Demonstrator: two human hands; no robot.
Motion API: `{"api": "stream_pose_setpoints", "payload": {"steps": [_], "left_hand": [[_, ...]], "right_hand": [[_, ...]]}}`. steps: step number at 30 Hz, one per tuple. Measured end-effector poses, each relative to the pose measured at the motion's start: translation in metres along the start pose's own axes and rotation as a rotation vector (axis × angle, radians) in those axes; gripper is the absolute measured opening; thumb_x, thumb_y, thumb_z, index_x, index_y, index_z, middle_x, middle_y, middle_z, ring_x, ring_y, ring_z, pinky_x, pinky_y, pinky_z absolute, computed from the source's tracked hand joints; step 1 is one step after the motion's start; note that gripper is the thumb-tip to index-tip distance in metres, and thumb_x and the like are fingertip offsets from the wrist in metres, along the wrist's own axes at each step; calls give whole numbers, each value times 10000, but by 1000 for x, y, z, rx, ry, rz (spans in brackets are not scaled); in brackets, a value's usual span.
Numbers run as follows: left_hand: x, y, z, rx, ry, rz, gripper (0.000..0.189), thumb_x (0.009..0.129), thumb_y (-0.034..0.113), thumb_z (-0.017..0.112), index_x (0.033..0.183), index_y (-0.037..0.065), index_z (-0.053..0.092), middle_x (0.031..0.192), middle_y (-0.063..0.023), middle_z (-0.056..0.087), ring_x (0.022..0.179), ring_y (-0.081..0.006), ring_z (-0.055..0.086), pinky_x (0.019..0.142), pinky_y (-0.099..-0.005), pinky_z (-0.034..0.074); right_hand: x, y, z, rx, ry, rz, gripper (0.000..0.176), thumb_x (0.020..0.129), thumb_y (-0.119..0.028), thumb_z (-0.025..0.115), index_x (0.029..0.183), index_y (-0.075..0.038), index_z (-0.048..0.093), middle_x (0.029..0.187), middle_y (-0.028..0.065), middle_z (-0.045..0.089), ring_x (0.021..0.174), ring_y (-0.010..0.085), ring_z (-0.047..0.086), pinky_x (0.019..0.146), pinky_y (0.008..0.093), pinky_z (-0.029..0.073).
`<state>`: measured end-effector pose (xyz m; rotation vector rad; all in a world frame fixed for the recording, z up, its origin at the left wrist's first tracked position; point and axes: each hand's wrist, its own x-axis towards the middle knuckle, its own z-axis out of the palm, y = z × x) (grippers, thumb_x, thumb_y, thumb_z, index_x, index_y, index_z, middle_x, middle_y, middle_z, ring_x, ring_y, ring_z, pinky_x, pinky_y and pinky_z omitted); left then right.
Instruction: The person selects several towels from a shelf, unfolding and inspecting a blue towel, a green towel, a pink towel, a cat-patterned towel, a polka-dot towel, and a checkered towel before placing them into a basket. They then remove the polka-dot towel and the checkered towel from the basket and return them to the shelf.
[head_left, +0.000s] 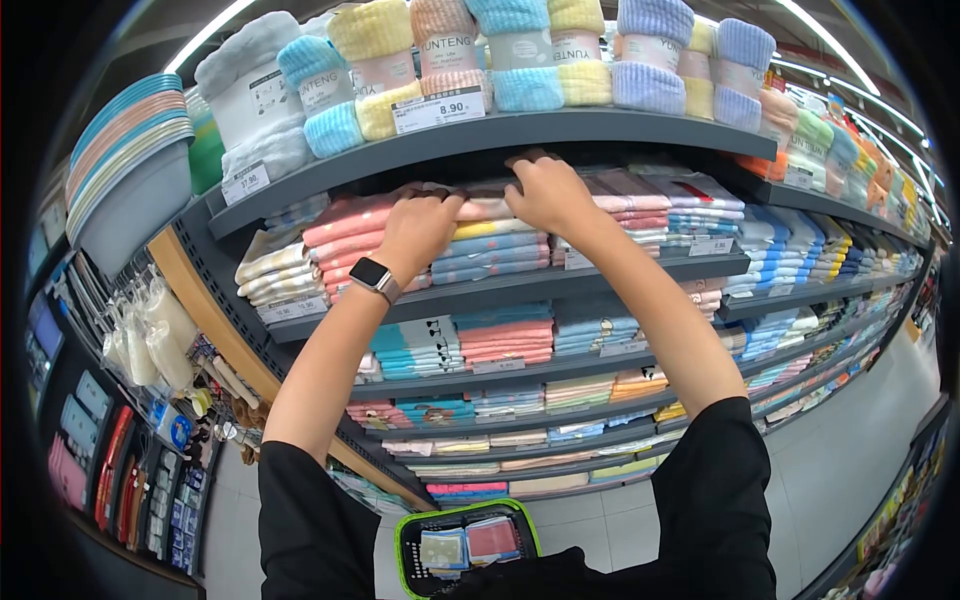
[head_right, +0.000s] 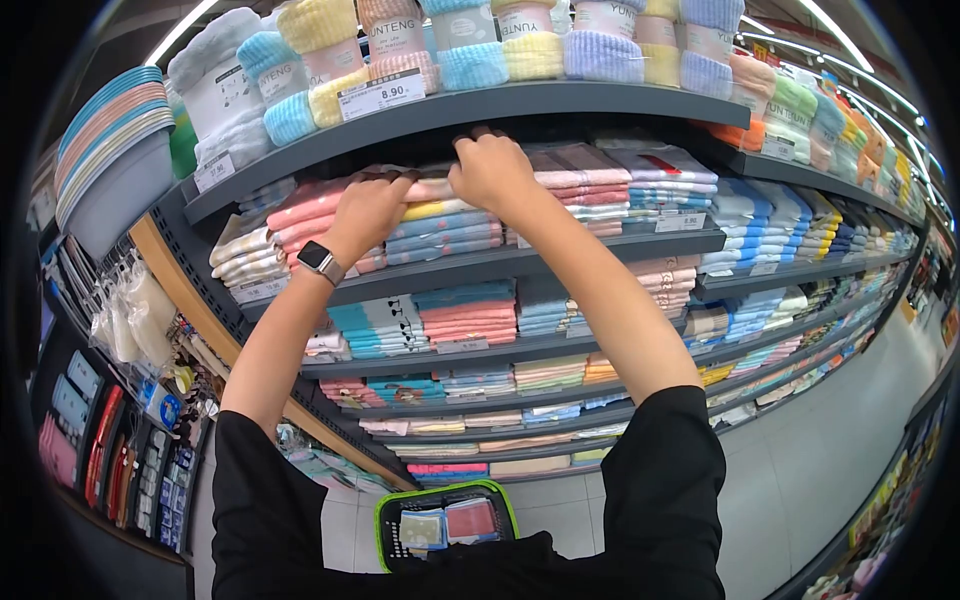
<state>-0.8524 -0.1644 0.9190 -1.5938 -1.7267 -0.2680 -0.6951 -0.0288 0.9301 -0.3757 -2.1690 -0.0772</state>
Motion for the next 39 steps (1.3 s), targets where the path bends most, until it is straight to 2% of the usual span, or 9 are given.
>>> {"api": "stream_pose_setpoints", "payload": {"steps": [1, 7, 13, 15, 18, 21, 24, 30, 39], "left_hand": [[0, -1, -1, -13, -63, 2, 242, 789, 164, 521, 1005, 72, 581, 808, -142, 625, 801, -294, 604, 780, -398, 436], [-7, -9, -26, -4, -73, 110, 310, 841, 305, 506, 1018, 63, 586, 897, -159, 624, 891, -300, 582, 905, -426, 364], [-18, -27, -11, 148, -35, 171, 300, 856, 302, 491, 1001, 60, 591, 983, -133, 617, 1002, -259, 549, 933, -398, 354], [-17, -28, -6, 235, 123, 230, 301, 853, 282, 488, 1008, 45, 588, 1067, -130, 597, 1074, -244, 518, 946, -384, 353], [-18, -26, -10, 281, 57, 214, 340, 873, 274, 470, 1088, 26, 561, 1215, -140, 524, 1160, -250, 454, 956, -379, 339], [-19, -28, -7, 280, -13, 184, 345, 867, 269, 467, 1082, 16, 559, 1239, -141, 505, 1187, -254, 428, 958, -377, 336], [-14, -17, -12, 210, 198, 234, 314, 850, 260, 496, 1050, 32, 577, 1179, -121, 541, 1113, -256, 484, 923, -371, 362], [4, 15, -21, -156, 197, 155, 231, 833, 238, 550, 978, 68, 610, 922, -88, 598, 836, -272, 573, 770, -363, 435], [9, 12, -2, -204, 125, 35, 250, 836, 275, 548, 928, 53, 618, 824, -103, 605, 801, -289, 586, 756, -419, 428]], "right_hand": [[-3, 1, 1, -35, 56, -130, 328, 747, -234, 538, 949, 12, 620, 931, 250, 611, 858, 389, 601, 798, 447, 473], [-18, 17, 5, -27, -210, -104, 313, 777, -268, 521, 945, -20, 611, 857, 203, 628, 831, 364, 609, 776, 455, 474], [-22, 24, 8, -34, -151, -194, 235, 811, -238, 534, 910, -39, 611, 815, 170, 635, 792, 350, 615, 744, 453, 477], [-23, 24, 10, -45, -129, -212, 225, 812, -234, 543, 904, -40, 610, 806, 165, 633, 785, 345, 616, 732, 451, 477], [-26, 26, 10, -72, -86, -233, 208, 812, -226, 553, 896, -44, 610, 785, 154, 629, 766, 336, 615, 713, 446, 476], [-31, 26, 9, -110, -45, -246, 195, 809, -214, 556, 897, -48, 611, 776, 142, 622, 758, 330, 610, 711, 438, 473], [-37, 24, 8, -130, -11, -261, 188, 804, -201, 558, 900, -49, 611, 786, 137, 615, 766, 326, 602, 721, 431, 467], [-37, 21, 8, -95, 38, -263, 170, 797, -174, 553, 896, -47, 608, 800, 145, 606, 768, 325, 592, 732, 429, 458], [-40, 23, 9, -99, 103, -245, 136, 770, -133, 563, 873, -54, 605, 811, 131, 606, 788, 306, 592, 714, 422, 458]]}}
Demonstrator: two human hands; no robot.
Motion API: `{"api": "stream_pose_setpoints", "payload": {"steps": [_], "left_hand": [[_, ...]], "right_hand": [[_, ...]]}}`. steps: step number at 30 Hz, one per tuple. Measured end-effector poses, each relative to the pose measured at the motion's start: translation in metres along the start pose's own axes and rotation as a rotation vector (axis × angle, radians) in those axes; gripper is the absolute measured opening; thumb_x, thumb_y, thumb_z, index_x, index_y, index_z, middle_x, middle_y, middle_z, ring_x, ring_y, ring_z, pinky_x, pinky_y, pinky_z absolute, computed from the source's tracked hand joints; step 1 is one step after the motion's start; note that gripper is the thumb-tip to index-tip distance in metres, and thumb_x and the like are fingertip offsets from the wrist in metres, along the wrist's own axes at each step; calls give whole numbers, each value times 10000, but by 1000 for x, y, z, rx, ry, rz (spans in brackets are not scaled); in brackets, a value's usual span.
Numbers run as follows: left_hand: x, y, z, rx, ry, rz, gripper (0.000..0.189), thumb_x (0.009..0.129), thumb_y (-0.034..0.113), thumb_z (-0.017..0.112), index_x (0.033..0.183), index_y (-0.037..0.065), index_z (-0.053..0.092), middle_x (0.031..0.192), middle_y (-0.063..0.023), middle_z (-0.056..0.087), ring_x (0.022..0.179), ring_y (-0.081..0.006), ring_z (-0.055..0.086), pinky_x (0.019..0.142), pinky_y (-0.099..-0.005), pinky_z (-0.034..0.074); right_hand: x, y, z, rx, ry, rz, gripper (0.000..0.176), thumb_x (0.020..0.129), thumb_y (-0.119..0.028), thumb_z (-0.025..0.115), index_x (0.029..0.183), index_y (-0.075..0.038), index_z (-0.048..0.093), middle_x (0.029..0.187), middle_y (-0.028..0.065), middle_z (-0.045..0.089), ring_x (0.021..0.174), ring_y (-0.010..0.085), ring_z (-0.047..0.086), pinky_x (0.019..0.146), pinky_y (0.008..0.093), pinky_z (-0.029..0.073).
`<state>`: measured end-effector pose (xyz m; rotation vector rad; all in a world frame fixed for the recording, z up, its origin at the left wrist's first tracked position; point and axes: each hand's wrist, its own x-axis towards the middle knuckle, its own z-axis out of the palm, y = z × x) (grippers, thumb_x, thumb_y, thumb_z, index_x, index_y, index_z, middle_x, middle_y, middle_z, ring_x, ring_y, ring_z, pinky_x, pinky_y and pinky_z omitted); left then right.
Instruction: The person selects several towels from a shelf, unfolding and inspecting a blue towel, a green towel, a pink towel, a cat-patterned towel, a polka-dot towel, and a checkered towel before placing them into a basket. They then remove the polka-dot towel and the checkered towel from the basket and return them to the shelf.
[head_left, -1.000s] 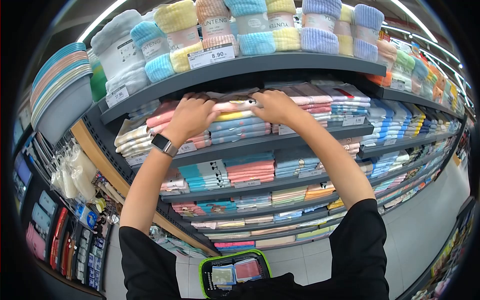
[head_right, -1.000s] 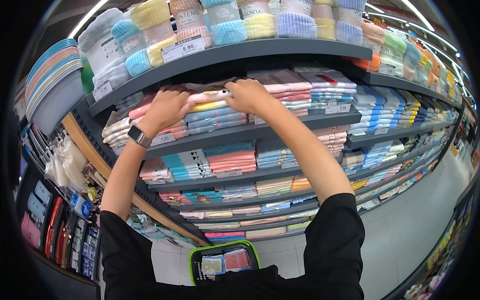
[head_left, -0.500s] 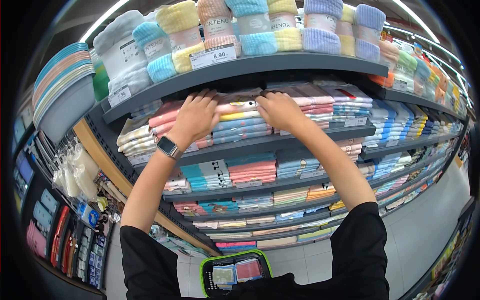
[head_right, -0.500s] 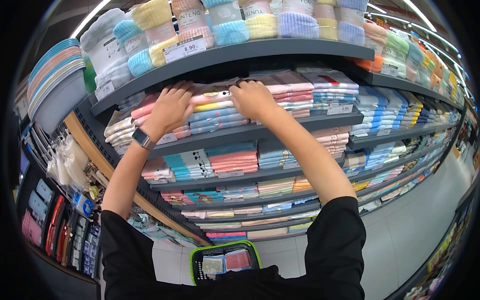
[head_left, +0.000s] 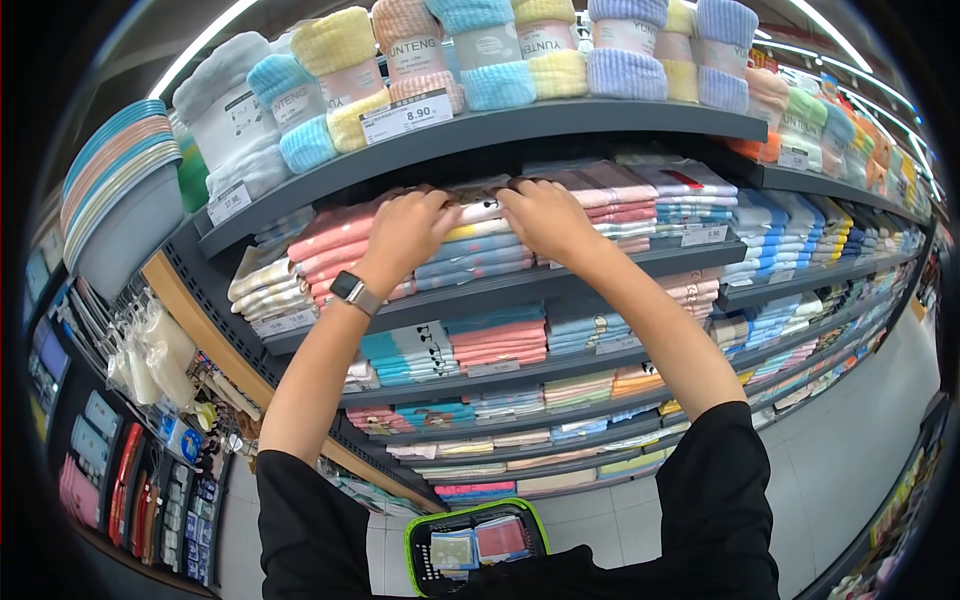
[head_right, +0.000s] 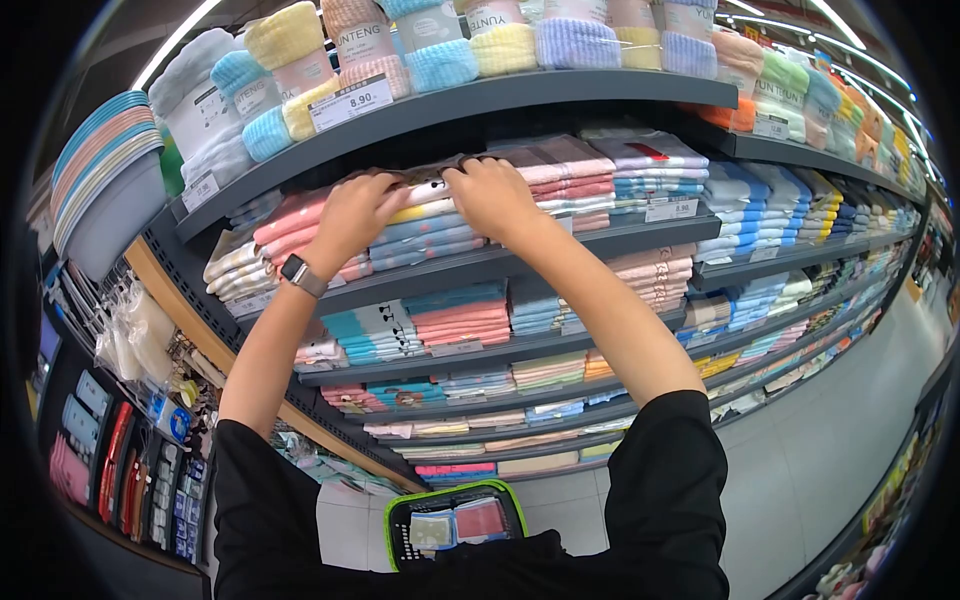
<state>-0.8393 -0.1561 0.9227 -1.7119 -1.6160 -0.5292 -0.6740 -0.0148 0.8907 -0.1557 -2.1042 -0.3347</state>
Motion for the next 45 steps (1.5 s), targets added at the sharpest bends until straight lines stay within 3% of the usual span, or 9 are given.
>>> {"api": "stream_pose_setpoints", "payload": {"steps": [17, 22, 29, 31, 32, 34, 38, 40, 45], "left_hand": [[-27, -17, -23, 224, 64, 134, 147, 789, 157, 583, 899, 61, 597, 839, -78, 569, 803, -253, 540, 726, -360, 392], [-32, -9, -33, 167, 251, 319, 123, 736, 97, 610, 839, 48, 562, 886, -99, 536, 805, -271, 532, 738, -368, 413], [-86, -5, -36, 93, -36, 169, 95, 761, 118, 601, 807, 36, 586, 817, -125, 571, 792, -271, 569, 676, -348, 442], [-89, 0, -39, -95, -201, -171, 176, 788, 195, 582, 841, 34, 628, 788, -147, 615, 727, -285, 600, 644, -364, 456], [-88, 0, -38, -99, -200, -170, 176, 788, 195, 582, 841, 34, 628, 788, -147, 615, 727, -285, 600, 644, -364, 456], [-86, -4, -34, -163, -280, -285, 247, 798, 255, 555, 890, 47, 651, 764, -158, 637, 673, -292, 612, 624, -368, 467], [-87, -23, -13, -186, -166, -155, 273, 803, 261, 529, 896, 33, 648, 646, -130, 627, 610, -263, 618, 623, -359, 469], [-74, -16, -29, -363, -518, -392, 282, 804, 243, 492, 875, 17, 645, 518, -108, 586, 488, -198, 581, 549, -328, 460], [-57, -3, -42, -449, -698, -566, 313, 815, 257, 450, 883, 9, 629, 487, -80, 576, 359, -109, 452, 364, -265, 364]], "right_hand": [[1, 6, 3, -73, -42, 32, 145, 775, -154, 557, 868, -59, 614, 776, 131, 621, 760, 310, 599, 716, 404, 452], [-4, 1, -13, -7, 244, -91, 133, 727, -120, 594, 828, -32, 593, 673, 85, 550, 705, 303, 567, 705, 398, 444], [-32, -17, -48, 3, 94, -61, 127, 734, -114, 585, 815, -16, 595, 658, 92, 543, 651, 283, 552, 624, 373, 451], [-31, -17, -47, 66, -86, 115, 167, 765, -169, 549, 792, -24, 627, 569, 88, 583, 510, 231, 562, 514, 333, 469], [-30, -16, -50, 63, -89, 116, 167, 765, -169, 549, 792, -24, 627, 569, 88, 583, 510, 231, 562, 514, 333, 469], [-14, -23, -67, 440, -693, 607, 256, 822, -213, 472, 860, -24, 640, 532, 93, 605, 403, 186, 533, 439, 316, 459], [-6, -5, -50, 573, -931, 702, 341, 846, -248, 415, 988, -19, 623, 543, 93, 612, 364, 141, 489, 377, 285, 431], [1, -8, -53, 572, -983, 720, 353, 833, -236, 407, 1010, -6, 608, 547, 107, 612, 375, 139, 488, 388, 287, 434], [16, -9, -49, 521, -1144, 740, 406, 797, -201, 384, 1076, 40, 552, 585, 145, 619, 415, 135, 483, 428, 297, 443]]}}
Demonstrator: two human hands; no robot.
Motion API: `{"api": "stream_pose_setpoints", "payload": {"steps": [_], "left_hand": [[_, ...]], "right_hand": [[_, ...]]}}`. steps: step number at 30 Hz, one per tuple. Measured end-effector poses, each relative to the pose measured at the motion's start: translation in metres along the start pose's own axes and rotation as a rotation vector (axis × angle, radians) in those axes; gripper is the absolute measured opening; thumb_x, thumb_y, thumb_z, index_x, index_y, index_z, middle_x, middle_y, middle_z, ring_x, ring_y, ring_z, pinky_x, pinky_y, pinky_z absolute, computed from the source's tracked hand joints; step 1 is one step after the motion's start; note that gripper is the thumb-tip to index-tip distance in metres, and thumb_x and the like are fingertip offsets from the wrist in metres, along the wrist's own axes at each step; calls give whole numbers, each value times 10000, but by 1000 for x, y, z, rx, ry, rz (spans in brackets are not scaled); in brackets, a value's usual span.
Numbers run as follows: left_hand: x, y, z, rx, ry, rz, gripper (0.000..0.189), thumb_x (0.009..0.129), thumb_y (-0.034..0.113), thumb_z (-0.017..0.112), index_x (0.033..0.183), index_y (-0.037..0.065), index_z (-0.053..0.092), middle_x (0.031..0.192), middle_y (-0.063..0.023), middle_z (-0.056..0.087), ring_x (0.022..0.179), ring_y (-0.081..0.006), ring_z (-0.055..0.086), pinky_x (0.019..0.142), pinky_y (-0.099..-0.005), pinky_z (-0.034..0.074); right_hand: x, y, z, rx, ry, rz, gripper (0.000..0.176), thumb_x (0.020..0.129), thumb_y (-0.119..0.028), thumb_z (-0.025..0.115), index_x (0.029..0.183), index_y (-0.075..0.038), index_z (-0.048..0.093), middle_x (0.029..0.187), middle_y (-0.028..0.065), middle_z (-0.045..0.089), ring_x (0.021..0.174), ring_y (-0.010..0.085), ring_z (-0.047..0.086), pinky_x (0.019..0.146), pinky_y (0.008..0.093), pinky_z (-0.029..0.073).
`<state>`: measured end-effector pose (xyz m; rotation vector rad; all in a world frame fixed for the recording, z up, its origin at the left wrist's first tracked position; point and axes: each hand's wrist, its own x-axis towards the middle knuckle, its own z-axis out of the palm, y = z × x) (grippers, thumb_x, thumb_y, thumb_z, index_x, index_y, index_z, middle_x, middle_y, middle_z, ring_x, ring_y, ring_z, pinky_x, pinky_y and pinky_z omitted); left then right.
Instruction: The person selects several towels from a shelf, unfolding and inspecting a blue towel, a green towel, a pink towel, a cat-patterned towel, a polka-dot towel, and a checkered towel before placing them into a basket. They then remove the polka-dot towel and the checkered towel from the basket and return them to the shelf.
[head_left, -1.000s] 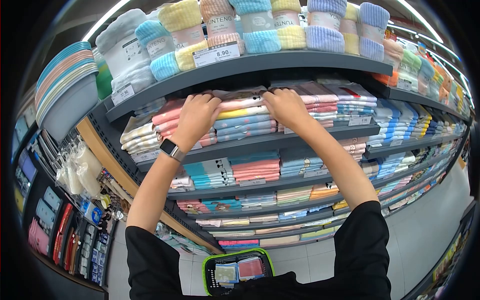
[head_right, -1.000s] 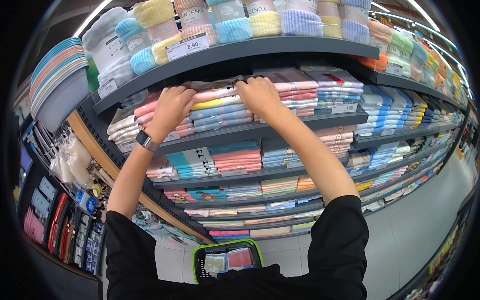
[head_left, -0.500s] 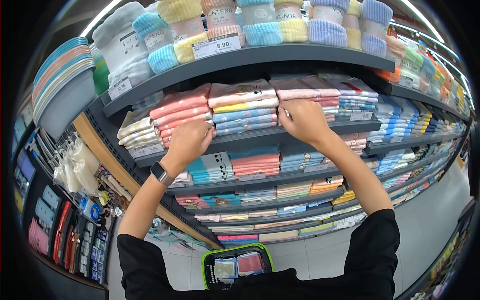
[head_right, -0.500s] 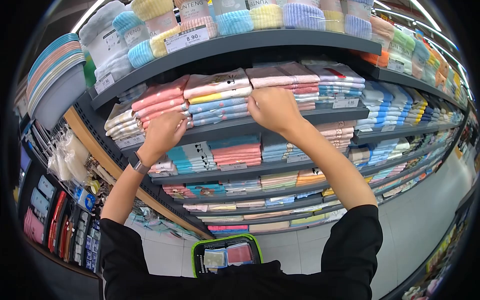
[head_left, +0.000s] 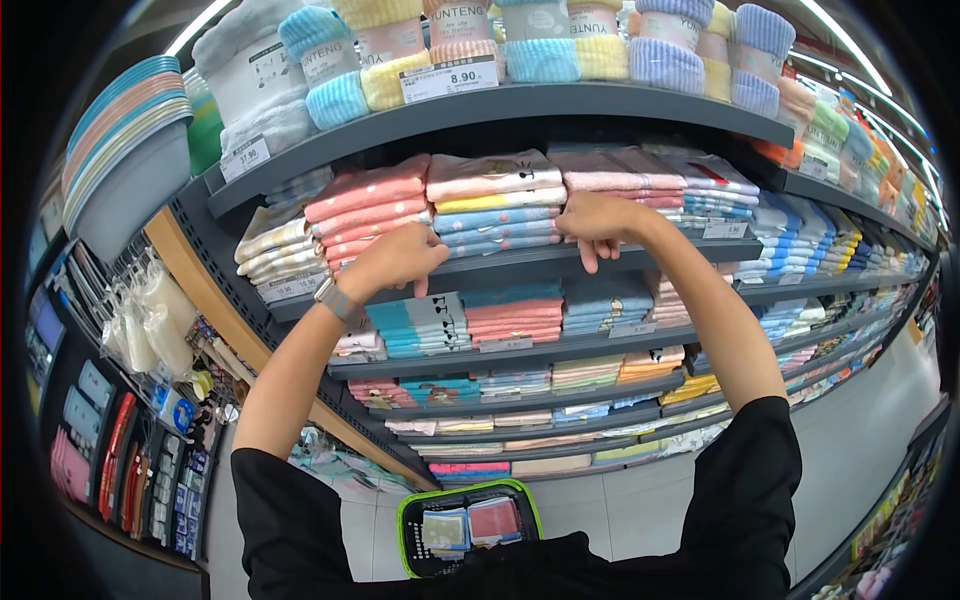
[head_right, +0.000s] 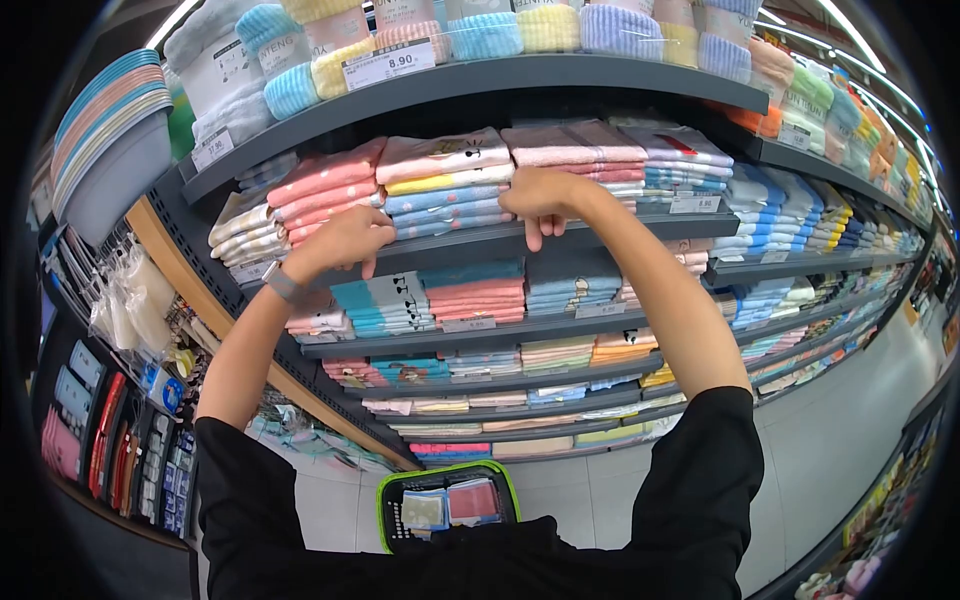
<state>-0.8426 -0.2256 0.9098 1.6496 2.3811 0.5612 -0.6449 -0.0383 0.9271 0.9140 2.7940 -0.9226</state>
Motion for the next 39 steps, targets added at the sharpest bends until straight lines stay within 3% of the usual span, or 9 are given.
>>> {"api": "stream_pose_setpoints", "payload": {"steps": [16, 28, 30, 32, 33, 34, 36, 38, 39], "left_hand": [[6, -12, 3, -437, -108, -74, 349, 856, 299, 501, 916, -43, 539, 558, -109, 604, 322, -52, 388, 295, -200, 282], [-12, -10, 7, -338, 16, -48, 372, 852, 287, 500, 1037, -30, 562, 609, -85, 623, 381, -91, 465, 355, -229, 371], [-19, -8, 7, -265, 86, -8, 346, 849, 273, 509, 1039, -8, 576, 606, -77, 621, 400, -117, 492, 383, -255, 397], [-25, -8, 11, 162, 679, 373, 285, 847, 239, 527, 1039, 40, 597, 593, -77, 604, 458, -196, 540, 464, -310, 434], [-28, 4, 6, 256, 692, 319, 228, 831, 187, 552, 1016, 64, 603, 696, -79, 612, 649, -250, 591, 606, -347, 454], [-20, 6, 6, 252, 686, 306, 228, 831, 187, 552, 1016, 64, 603, 696, -79, 612, 649, -250, 591, 606, -347, 454], [1, 9, -1, 551, 1002, 763, 188, 800, 164, 579, 964, 78, 609, 817, -72, 607, 825, -245, 580, 733, -349, 443], [15, 8, -2, 616, 993, 765, 167, 791, 155, 584, 938, 78, 604, 844, -67, 594, 864, -237, 564, 769, -351, 425], [21, 7, -2, 677, 974, 767, 146, 783, 146, 588, 911, 78, 600, 871, -61, 582, 902, -228, 548, 805, -352, 406]], "right_hand": [[0, 16, 13, 393, -23, -66, 327, 788, -194, 436, 971, 65, 514, 544, 117, 565, 369, 85, 419, 353, 243, 347], [-18, 6, 21, 326, 30, -52, 321, 832, -205, 442, 929, 78, 559, 585, 150, 613, 386, 146, 511, 385, 278, 453], [-42, -4, 23, 29, 299, -139, 301, 848, -216, 442, 842, 54, 574, 588, 158, 620, 421, 192, 562, 413, 309, 484], [-44, -5, 24, 21, 486, -231, 250, 836, -191, 466, 793, 33, 569, 553, 136, 604, 447, 252, 582, 441, 362, 481], [-33, -1, 23, -171, 859, -468, 214, 815, -176, 490, 782, 21, 567, 556, 119, 599, 469, 270, 581, 464, 380, 476], [-21, 1, 23, -367, 1223, -710, 179, 795, -161, 515, 770, 9, 565, 559, 102, 593, 491, 288, 581, 488, 398, 471], [1, 1, 22, -369, 1257, -777, 167, 760, -147, 542, 851, -14, 586, 681, 116, 605, 662, 305, 594, 615, 409, 467], [23, 5, 19, -500, 1217, -907, 301, 767, -143, 567, 1034, -3, 562, 858, 163, 595, 853, 328, 561, 747, 394, 448], [28, 9, 23, -460, 1130, -796, 323, 767, -158, 578, 1050, -5, 553, 912, 178, 573, 914, 335, 531, 809, 402, 419]]}}
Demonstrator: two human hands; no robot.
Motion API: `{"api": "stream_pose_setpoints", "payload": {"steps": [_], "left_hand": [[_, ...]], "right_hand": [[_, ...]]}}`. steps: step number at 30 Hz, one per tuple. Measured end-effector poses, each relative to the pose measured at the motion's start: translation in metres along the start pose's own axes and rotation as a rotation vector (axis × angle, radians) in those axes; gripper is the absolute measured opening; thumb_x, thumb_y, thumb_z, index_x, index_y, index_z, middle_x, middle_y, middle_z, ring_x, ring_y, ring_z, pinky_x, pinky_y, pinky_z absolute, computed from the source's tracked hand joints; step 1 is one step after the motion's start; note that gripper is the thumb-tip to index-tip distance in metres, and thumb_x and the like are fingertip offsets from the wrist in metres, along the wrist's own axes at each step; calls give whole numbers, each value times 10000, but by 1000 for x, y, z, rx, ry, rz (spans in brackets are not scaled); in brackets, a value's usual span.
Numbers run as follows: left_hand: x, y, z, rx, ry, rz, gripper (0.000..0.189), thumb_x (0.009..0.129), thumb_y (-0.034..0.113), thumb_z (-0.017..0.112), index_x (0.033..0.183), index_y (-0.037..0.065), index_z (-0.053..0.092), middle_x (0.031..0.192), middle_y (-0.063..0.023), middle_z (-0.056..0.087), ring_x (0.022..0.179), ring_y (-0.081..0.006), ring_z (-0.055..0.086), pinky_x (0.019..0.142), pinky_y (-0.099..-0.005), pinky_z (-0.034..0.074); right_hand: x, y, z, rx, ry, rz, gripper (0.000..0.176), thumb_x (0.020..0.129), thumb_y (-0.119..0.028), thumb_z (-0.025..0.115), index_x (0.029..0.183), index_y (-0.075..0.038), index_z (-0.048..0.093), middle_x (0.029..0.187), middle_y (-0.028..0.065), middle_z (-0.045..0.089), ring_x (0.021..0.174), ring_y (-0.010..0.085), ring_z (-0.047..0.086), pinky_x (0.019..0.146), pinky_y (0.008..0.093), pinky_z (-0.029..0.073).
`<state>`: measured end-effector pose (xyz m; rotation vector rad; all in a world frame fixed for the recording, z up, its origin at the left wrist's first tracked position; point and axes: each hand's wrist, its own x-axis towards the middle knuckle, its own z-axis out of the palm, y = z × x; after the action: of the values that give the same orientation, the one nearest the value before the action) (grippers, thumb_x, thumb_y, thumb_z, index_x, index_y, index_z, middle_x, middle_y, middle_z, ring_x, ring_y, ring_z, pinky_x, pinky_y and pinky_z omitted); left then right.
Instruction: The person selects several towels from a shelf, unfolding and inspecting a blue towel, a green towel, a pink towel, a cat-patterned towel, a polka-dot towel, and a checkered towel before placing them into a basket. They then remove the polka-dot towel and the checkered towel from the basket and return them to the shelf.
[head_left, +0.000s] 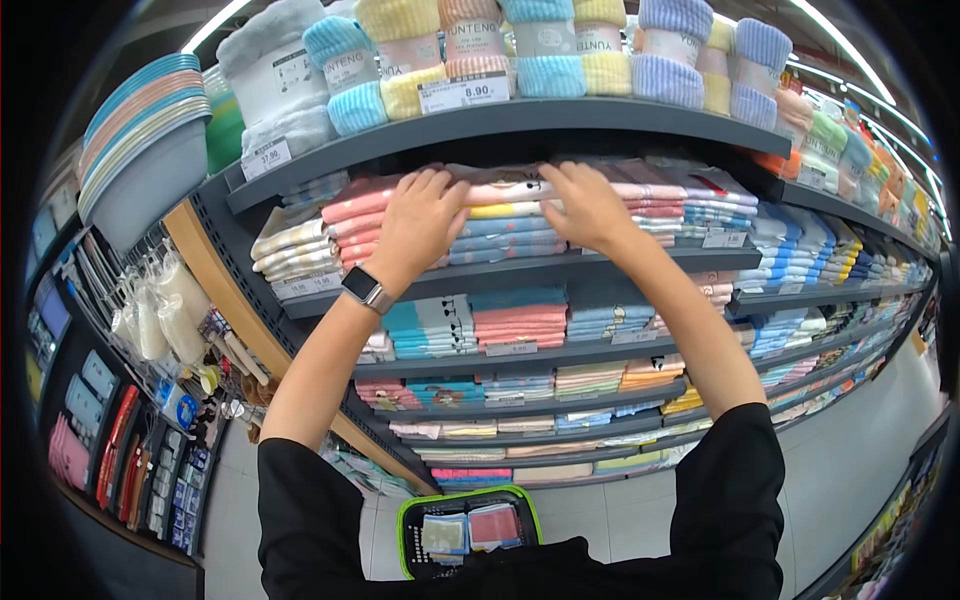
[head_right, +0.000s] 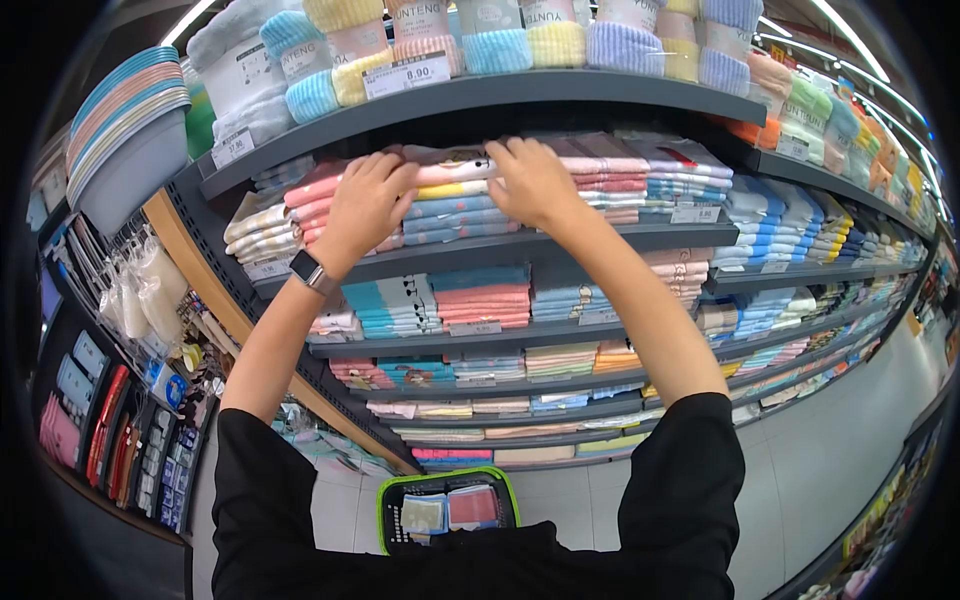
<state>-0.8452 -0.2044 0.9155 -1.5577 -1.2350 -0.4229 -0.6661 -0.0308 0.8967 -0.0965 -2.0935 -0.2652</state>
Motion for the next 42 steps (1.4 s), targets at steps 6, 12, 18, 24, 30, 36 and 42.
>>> {"api": "stream_pose_setpoints", "payload": {"steps": [6, 12, 18, 24, 30, 36, 42], "left_hand": [[-1, -14, 13, 35, -129, -36, 109, 791, 127, 569, 886, 78, 588, 794, -56, 563, 806, -226, 542, 756, -343, 406], [-1, -6, 12, 7, -78, -38, 87, 765, 133, 576, 828, 73, 573, 745, -63, 548, 778, -234, 537, 748, -351, 405], [-4, -10, 12, 10, -126, -67, 133, 757, 138, 587, 868, 66, 593, 771, -73, 554, 813, -248, 541, 778, -366, 404], [-4, -9, 14, 19, -130, -53, 172, 760, 158, 597, 901, 60, 597, 794, -70, 565, 826, -251, 542, 785, -374, 404], [21, 13, 18, -142, 7, -84, 165, 802, 190, 570, 896, 57, 593, 817, -80, 583, 824, -254, 548, 765, -372, 399], [30, 23, 32, -108, -219, -165, 208, 838, 221, 543, 965, 67, 602, 846, -85, 597, 838, -263, 558, 745, -375, 399], [7, 56, -32, -216, 22, -287, 235, 812, 63, 544, 1037, 5, 579, 1100, -152, 574, 1029, -291, 538, 898, -378, 383]], "right_hand": [[-4, 11, 11, -32, -62, -2, 306, 756, -180, 595, 1017, -22, 579, 858, 145, 586, 862, 312, 549, 794, 407, 419], [-8, 7, 4, -82, 26, 4, 281, 740, -150, 598, 985, -13, 576, 834, 124, 580, 854, 307, 541, 804, 412, 407], [-12, 9, 2, -124, 20, -8, 221, 722, -104, 586, 925, -20, 572, 818, 113, 588, 839, 290, 542, 821, 404, 394], [-13, 8, 7, -136, 19, -22, 161, 714, -75, 577, 866, -25, 559, 780, 117, 598, 814, 281, 553, 812, 398, 400], [-11, 8, 10, -117, 79, -41, 173, 712, -66, 567, 876, -12, 562, 762, 118, 598, 800, 285, 558, 803, 398, 408], [-18, 4, 2, -61, 110, -38, 269, 700, -67, 571, 955, 17, 557, 827, 141, 586, 846, 301, 545, 827, 403, 409], [-48, -17, -56, 183, 188, 34, 365, 737, -53, 571, 1088, 33, 518, 1098, 198, 545, 1053, 352, 498, 924, 422, 379]]}}
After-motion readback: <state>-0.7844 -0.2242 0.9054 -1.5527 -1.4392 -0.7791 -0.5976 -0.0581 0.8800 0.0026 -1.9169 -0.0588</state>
